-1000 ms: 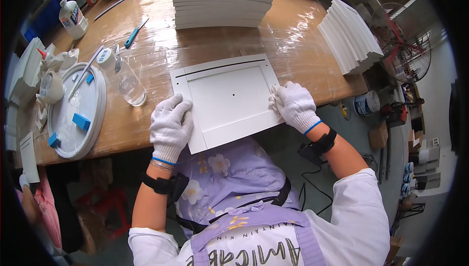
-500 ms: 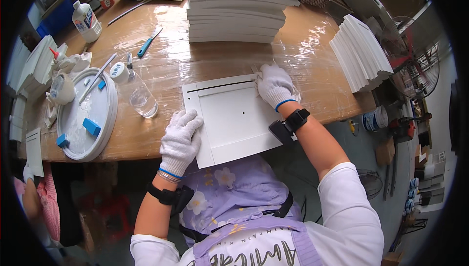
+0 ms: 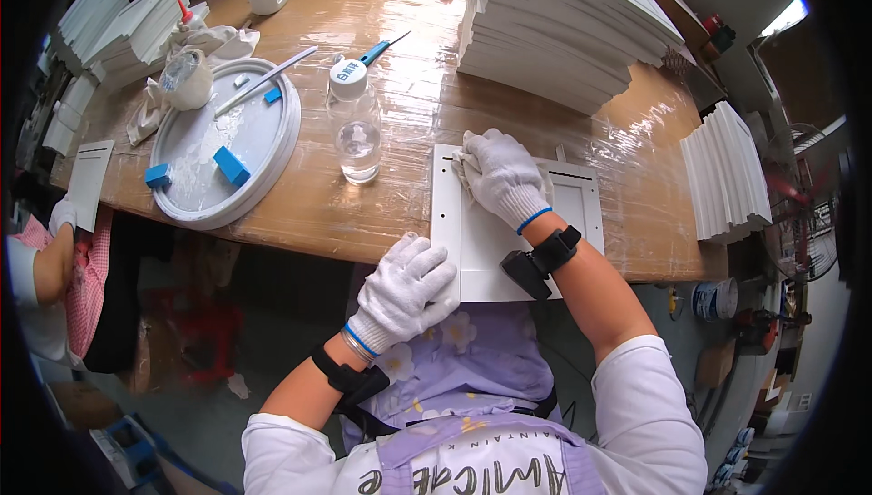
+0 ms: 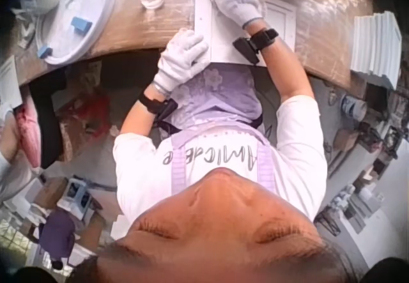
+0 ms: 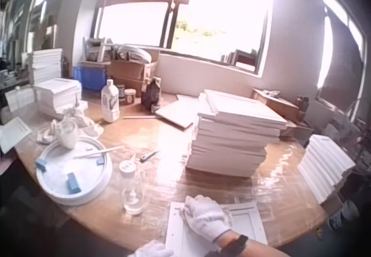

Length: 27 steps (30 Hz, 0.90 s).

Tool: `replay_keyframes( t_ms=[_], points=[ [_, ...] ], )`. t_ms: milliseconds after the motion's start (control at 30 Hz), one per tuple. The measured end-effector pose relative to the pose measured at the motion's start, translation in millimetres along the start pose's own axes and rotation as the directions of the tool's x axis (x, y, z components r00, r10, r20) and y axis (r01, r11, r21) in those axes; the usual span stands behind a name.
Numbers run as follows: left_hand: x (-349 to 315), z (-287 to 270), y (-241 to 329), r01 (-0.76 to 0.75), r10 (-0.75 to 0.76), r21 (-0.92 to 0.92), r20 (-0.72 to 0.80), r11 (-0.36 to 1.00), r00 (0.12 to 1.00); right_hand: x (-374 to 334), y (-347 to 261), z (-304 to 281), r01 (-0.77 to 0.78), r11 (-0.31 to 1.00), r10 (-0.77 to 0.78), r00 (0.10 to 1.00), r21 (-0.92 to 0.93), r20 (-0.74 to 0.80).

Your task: The person is finishing white furniture panels by scraping edges with a block and wiping the surface with a cloth.

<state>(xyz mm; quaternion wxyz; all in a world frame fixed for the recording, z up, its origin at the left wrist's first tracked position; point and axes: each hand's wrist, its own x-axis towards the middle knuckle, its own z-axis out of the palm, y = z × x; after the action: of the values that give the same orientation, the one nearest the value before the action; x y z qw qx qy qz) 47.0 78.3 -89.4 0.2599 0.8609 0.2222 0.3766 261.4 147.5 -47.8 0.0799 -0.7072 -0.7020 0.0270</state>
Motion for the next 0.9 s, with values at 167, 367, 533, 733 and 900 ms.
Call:
replay_keyframes(
  t_ms=[167,367,533,733,900],
  points=[
    [-28.1,19.9,-15.9,-0.170,0.186,0.291,-0.028,0.941,0.982,-15.3,-14.6,2.4,0.173,0.985,-0.173,0.985,0.018,-0.031],
    [-25.8,22.6,-18.2,-0.183,0.211,0.246,-0.092,0.952,0.973,-54.6,-44.3,-12.0,0.487,0.870,-0.475,0.869,-0.075,0.140],
    [-25.9,20.5,-20.7,-0.167,0.185,0.132,-0.131,0.977,0.974,4.1,-16.2,14.6,0.301,0.926,-0.342,0.924,-0.228,-0.169],
    [-22.8,19.5,-23.2,-0.015,0.013,-0.111,-0.022,0.994,1.000,-73.7,-36.8,-4.0,0.454,0.890,-0.457,0.884,0.045,0.097],
    [-30.5,22.7,-25.9,-0.144,0.152,0.059,-0.158,0.988,0.976,-33.8,-22.5,5.5,0.320,0.942,-0.326,0.945,-0.103,-0.036]
  ],
)
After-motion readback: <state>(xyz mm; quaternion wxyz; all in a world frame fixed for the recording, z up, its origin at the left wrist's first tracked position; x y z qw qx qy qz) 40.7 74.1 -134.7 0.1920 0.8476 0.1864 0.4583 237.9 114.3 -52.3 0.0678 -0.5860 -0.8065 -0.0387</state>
